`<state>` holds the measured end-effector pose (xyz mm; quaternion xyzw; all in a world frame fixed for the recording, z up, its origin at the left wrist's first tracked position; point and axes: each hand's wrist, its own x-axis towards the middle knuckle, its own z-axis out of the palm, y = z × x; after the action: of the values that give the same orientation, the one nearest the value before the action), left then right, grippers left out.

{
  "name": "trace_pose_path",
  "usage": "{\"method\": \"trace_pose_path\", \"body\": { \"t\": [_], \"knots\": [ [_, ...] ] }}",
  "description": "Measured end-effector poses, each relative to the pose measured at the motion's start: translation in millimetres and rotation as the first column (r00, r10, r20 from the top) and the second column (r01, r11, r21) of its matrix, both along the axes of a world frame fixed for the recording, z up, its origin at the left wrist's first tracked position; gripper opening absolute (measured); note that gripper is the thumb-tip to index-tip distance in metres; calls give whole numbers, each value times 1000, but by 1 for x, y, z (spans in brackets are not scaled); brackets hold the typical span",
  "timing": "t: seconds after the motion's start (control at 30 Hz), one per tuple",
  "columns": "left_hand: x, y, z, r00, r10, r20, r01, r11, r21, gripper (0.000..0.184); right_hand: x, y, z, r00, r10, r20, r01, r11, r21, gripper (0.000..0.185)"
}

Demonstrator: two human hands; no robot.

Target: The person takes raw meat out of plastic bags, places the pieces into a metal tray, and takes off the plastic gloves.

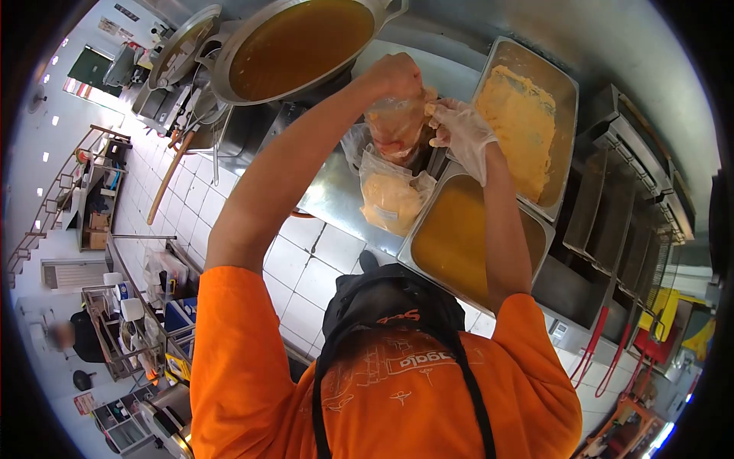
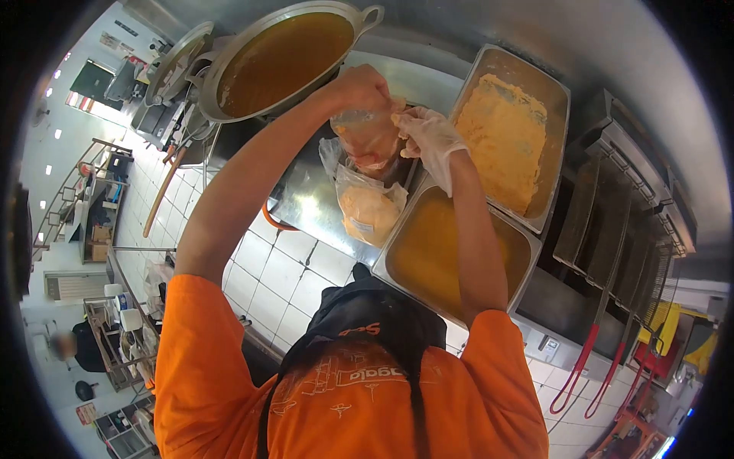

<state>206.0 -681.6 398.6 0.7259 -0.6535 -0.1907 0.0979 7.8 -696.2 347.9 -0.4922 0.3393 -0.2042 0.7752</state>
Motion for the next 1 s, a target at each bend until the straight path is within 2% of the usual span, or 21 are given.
{"method": "trace_pose_path", "body": {
  "t": [0.1, 0.2, 0.3, 0.4, 0.53, 0.63, 0.73, 0.8, 0.9, 1.0],
  "knots": [
    [-3, 4, 0, 999, 8, -50, -9, 1000, -16, 30, -3, -2, 6, 992, -2, 127, -9, 997, 83, 18],
    [-4, 8, 0, 988, 10, -153, -2, 999, 54, 29, -1, 1, 12, 996, -73, 56, 69, 995, 67, 18],
    [-10, 18, 12, 968, 49, -248, -9, 987, 158, 28, -3, -1, 9, 993, -26, 117, 16, 996, 87, 16],
    [-9, 23, 13, 940, 48, -339, 39, 968, 247, 34, 1, 6, 21, 995, -95, -30, 96, 995, 38, 15],
    [-8, 36, 29, 879, 74, -471, 121, 921, 371, 44, 4, 6, 25, 994, -80, -73, 77, 996, -44, 14],
    [-1, 38, 31, 793, 235, -562, 65, 885, 461, 46, 7, 1, 16, 992, -79, -98, 68, 991, -114, 14],
    [5, 42, 31, 892, 128, -433, 92, 887, 452, 42, 7, 3, 18, 992, -74, -99, 57, 984, -169, 11],
    [6, 44, 29, 881, 121, -458, 103, 895, 435, 41, 8, 7, 22, 989, -100, -104, 78, 976, -205, 11],
    [8, 48, 22, 851, 160, -500, 108, 879, 464, 41, 10, -4, 8, 981, -57, -187, -13, 934, -356, 22],
    [1, 44, 38, 884, 142, -445, 100, 873, 477, 38, 20, -13, -6, 968, -82, -237, 3, 948, -317, 28]
  ]
}}
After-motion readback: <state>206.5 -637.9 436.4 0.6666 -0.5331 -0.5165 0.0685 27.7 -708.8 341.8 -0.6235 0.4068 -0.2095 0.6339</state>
